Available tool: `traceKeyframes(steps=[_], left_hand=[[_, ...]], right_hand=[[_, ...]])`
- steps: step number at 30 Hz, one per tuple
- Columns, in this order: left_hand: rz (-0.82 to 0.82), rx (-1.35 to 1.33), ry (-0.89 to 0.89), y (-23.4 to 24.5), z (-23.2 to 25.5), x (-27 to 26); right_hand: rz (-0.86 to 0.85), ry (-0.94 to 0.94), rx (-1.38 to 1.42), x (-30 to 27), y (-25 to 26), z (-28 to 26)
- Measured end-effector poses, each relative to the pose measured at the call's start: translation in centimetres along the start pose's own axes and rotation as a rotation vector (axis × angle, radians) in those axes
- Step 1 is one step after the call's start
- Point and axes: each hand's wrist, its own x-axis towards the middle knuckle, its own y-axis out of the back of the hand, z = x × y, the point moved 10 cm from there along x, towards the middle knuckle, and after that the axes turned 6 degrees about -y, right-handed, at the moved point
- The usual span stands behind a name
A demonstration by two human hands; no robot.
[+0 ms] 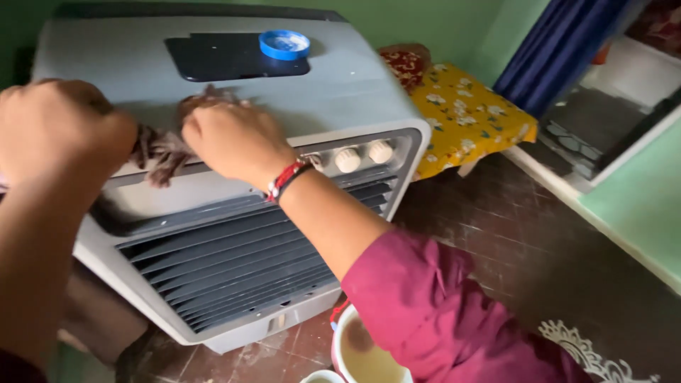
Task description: Cleaning the exterior of an air cooler with a wet cloth and some cleaning powder.
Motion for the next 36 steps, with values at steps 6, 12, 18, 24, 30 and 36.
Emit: traceKeyframes(steps=[6, 12, 18, 24, 30, 36], left_hand=[[0.176, 0.145, -0.004, 2.0, -0.3, -0.5], [0.222, -0.055, -0.023, -1.9, -5.1, -2.3], [0.445, -0.125, -0.088, -0.9, -5.4, -4.2], [0.555, -0.566, 0.188, -2.8, -9.1, -4.4], [0.55, -0.49, 0.239, -2.6, -9.4, -4.6], [0.435, -0.083, -0.022, -0.7, -5.8, -3.6]], right_hand=[[0.075, 0.246, -0.312, 9.1, -11.2, -0.3], [-0.257, 0.082, 0.03, 3.2, -3.9, -4.9], [-0.198, 0.072, -0.442, 4.6, -4.8, -2.2], [-0.085, 0.225, 0.111, 5.4, -6.0, -5.5], [0.17, 0.375, 0.014, -2.5, -1.3, -6.8], [0.338, 0.128, -0.073, -1.7, 0.0, -4.9]])
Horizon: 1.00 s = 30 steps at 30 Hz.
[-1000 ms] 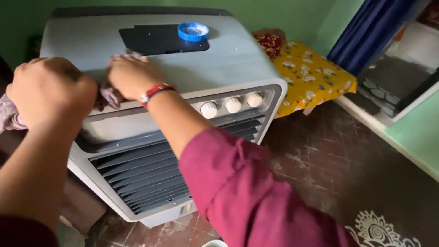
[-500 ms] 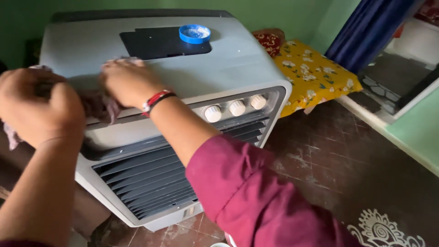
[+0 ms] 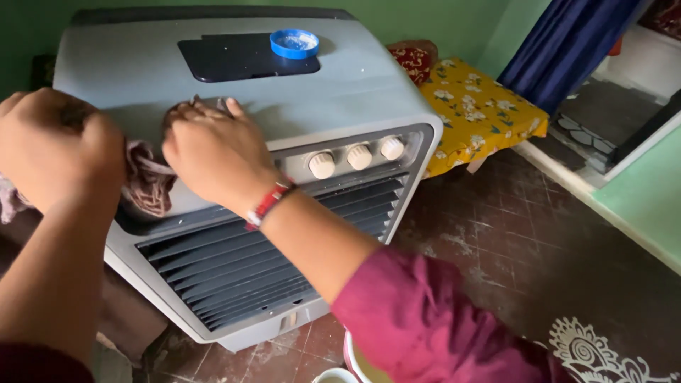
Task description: Cleaning the exterior of an air cooler with a wet cloth and some cleaning powder.
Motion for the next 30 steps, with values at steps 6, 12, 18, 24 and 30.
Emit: traceKeyframes(steps=[6, 12, 18, 24, 30], left_hand=[[-0.001, 0.015, -0.023, -1.1, -0.5, 0.5], [-0.067, -0.012, 0.159, -0.3, -1.4, 1.6], [0.378, -0.363, 0.428, 0.4, -8.8, -3.0], [0.217, -0.324, 0.685, 1.0, -7.1, -2.2], [-0.031, -0.093, 0.596, 1.5, -5.1, -0.5]], right_hand=[[-0.103, 0.068, 0.146, 1.4, -3.1, -2.3], [-0.076, 0.03, -0.021, -2.1, 1.5, -2.7], [-0.232, -0.167, -0.08, 0.7, -1.2, -1.5], [-0.109, 0.232, 0.121, -1.0, -2.4, -6.4], [-0.022, 0.054, 0.01, -0.8, -0.4, -1.9]])
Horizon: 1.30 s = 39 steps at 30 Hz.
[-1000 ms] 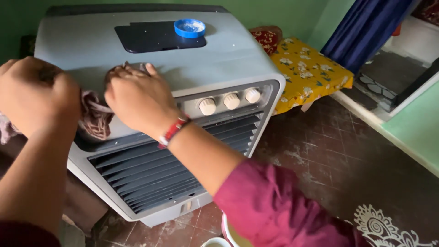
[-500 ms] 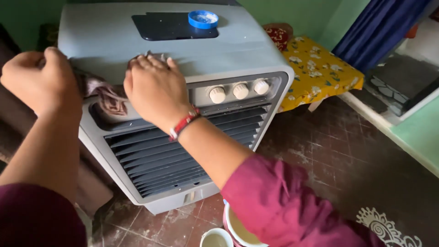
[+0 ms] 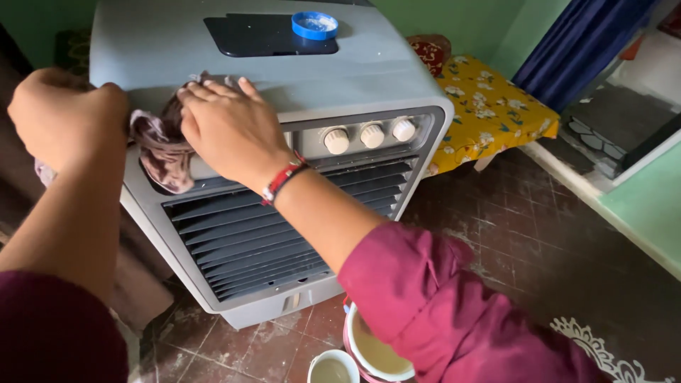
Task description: Cleaning the exterior of an air cooler with a wet cloth and some cleaning powder.
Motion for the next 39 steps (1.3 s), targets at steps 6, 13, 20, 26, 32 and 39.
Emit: traceKeyframes(steps=[6, 13, 20, 26, 32, 39], left_hand=[[0.073, 0.109, -0.033, 1.2, 3.0, 0.9], [-0.03, 0.17, 0.009, 0.2, 2.7, 2.0], [-0.263, 0.448, 0.146, -3.0, 2.5, 3.0], [-0.298, 0.485, 0.222, -3.5, 1.3, 3.3], [-0.265, 0.587, 0.121, -5.4, 0.3, 4.5], [-0.297, 0.534, 0.219, -4.5, 1.3, 4.2]], right_hand=[[-0.577, -0.054, -0.093, 1.0, -2.3, -3.4], [-0.183, 0.018, -0.083, 1.9, -3.3, 0.4], [-0.525, 0.047, -0.236, 4.1, -6.3, -1.2], [-0.53, 0.078, -0.103, 4.3, -7.6, 0.9], [-0.537, 0.006, -0.052, 7.1, -12.4, 3.1], [-0.542, 0.274, -0.137, 3.9, -7.9, 1.7]])
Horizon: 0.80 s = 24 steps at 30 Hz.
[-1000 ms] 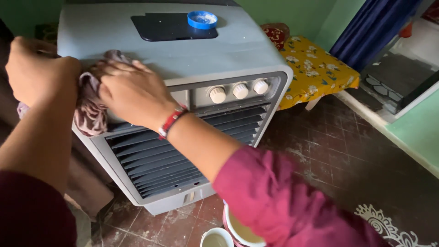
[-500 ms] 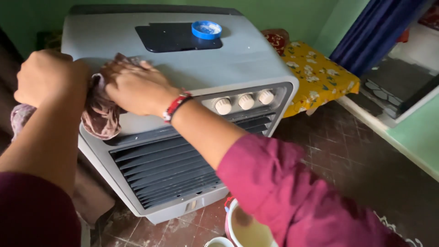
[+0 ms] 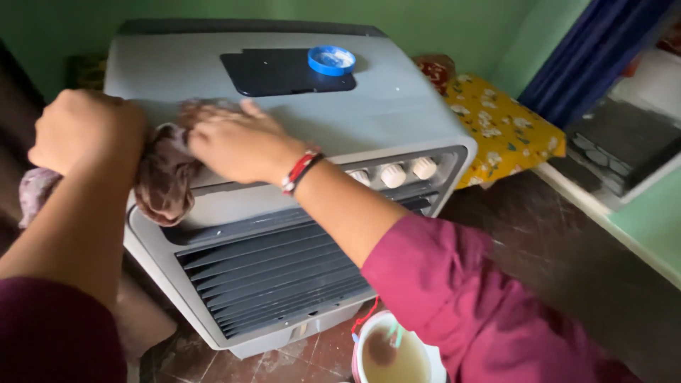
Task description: Cleaning the exterior of an air cooler with a wet cloth and some cleaning powder.
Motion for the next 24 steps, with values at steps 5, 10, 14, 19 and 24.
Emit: traceKeyframes(steps=[5, 10, 14, 19, 24], left_hand=[[0.01, -0.034, -0.053, -0.2, -0.1, -0.2], [0.065, 0.043, -0.077, -1.7, -0.4, 2.2], [0.08, 0.093, -0.079, -2.5, -0.3, 2.8], [0.11, 0.164, -0.138, -1.4, 0.5, 2.4], [0.148, 0.18, -0.2, -2.4, 0.5, 2.8]], right_hand=[[-0.225, -0.234, -0.05, 2.3, -1.5, 4.9], [-0.25, -0.214, -0.055, 6.0, -2.8, 2.7], [-0.233, -0.148, 0.063, 4.2, -0.2, -0.1], [-0.44, -0.315, -0.125, 1.5, -0.7, 3.9], [-0.26, -0.627, 0.127, 8.3, -5.9, 9.1]])
